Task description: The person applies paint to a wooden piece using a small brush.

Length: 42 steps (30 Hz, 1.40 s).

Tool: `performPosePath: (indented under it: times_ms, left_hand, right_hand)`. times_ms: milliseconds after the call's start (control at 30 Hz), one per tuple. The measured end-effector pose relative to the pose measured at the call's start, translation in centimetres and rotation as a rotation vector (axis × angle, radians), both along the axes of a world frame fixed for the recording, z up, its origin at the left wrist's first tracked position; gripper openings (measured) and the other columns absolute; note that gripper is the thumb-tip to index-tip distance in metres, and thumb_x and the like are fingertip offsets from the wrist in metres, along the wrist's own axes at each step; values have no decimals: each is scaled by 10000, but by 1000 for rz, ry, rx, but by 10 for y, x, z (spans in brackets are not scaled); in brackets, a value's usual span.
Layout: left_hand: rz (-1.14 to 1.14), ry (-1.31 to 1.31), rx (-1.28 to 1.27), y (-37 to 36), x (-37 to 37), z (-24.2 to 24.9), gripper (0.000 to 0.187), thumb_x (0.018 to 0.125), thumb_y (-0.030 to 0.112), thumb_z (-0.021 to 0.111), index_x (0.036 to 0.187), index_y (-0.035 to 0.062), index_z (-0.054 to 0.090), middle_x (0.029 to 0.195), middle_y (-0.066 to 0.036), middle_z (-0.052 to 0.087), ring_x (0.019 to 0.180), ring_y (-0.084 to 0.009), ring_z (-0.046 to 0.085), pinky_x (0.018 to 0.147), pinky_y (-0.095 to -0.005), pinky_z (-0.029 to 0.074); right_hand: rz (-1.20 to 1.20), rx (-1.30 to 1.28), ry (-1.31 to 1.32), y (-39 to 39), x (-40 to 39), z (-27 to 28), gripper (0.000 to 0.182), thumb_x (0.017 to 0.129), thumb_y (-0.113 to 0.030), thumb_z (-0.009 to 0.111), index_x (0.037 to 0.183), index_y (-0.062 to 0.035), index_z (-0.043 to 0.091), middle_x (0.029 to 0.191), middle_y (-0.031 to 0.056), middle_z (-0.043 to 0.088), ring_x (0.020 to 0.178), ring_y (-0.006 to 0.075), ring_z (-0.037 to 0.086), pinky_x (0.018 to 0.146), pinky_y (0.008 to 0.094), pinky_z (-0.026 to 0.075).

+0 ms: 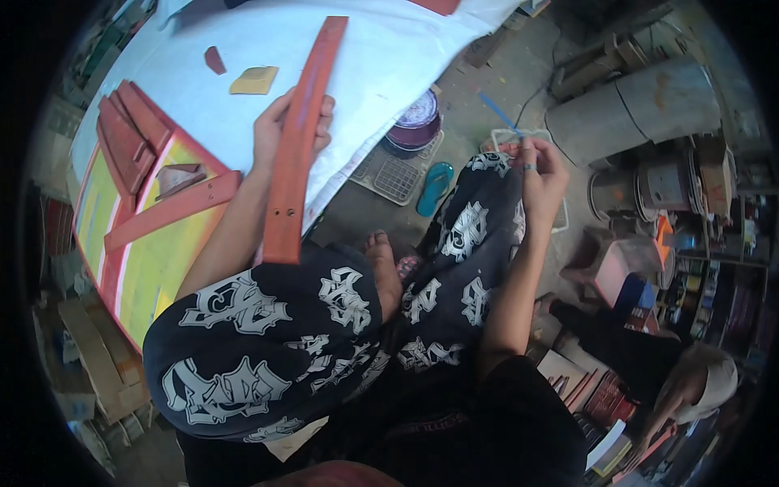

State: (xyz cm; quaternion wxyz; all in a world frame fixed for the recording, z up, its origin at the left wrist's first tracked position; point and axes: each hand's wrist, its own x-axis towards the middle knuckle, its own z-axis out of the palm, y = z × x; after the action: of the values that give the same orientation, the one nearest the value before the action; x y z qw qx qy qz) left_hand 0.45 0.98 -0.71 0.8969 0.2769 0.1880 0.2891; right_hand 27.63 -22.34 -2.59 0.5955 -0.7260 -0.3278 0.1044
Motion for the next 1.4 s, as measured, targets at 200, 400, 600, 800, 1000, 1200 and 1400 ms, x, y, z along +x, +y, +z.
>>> performPosePath:
  times_ms: [200, 400, 600, 800, 1000, 1200, 1400]
  left_hand:
    - [1, 14, 31, -4, -4, 6, 377, 996, 237, 324, 1222, -40, 443, 914, -124, 499, 683, -158, 478, 487, -240, 389]
    - [27, 71, 13, -8, -4, 15, 364, 996, 272, 309, 1110, -19, 495, 891, -114, 527, 659, -155, 501, 496, -251, 408]
    - [45, 84, -15, -11, -3, 22, 401, 996, 239, 302, 1271, -30, 417, 919, -110, 481, 673, -142, 453, 475, -234, 372]
    - [62, 146, -62, -10, -3, 24, 417, 1010, 277, 303, 1271, -27, 417, 911, -106, 479, 642, -136, 452, 468, -232, 375]
    - [46, 176, -127, -9, -7, 22, 430, 999, 403, 366, 1296, 101, 439, 898, -63, 567, 664, -146, 543, 532, -256, 434]
    - [28, 69, -63, -5, -7, 10, 388, 1012, 397, 352, 1217, 87, 462, 867, -85, 571, 669, -151, 564, 550, -272, 474]
    - [26, 87, 8, -7, -3, 12, 449, 1032, 390, 276, 1209, 27, 474, 889, -88, 526, 656, -125, 513, 497, -231, 398]
  right_hand:
    - [102, -481, -170, 30, 25, -93, 137, 884, -120, 609, 931, -5, 667, 738, 134, 697, 645, 221, 699, 611, 326, 528]
    - [11, -821, -533, 112, 27, -195, 151, 843, -207, 574, 886, -115, 686, 805, 189, 683, 769, 398, 665, 691, 485, 528]
    - [54, -956, -482, 167, 25, -264, 199, 872, -242, 560, 960, -112, 682, 902, 219, 676, 857, 429, 652, 760, 511, 527]
    - [-5, -1040, -371, 182, 21, -301, 256, 896, -175, 478, 925, -56, 702, 981, 196, 684, 903, 382, 675, 763, 485, 541]
    - [-32, -912, -250, 185, 56, -384, 355, 855, -333, 556, 988, -33, 693, 973, 214, 686, 927, 405, 663, 789, 494, 519]
    - [9, -710, -481, 155, 33, -272, 338, 863, -326, 540, 926, -26, 681, 878, 238, 676, 848, 445, 654, 737, 523, 514]
    - [116, -955, -721, 143, 27, -201, 218, 861, -211, 533, 852, -63, 693, 843, 231, 671, 793, 434, 661, 698, 502, 536]
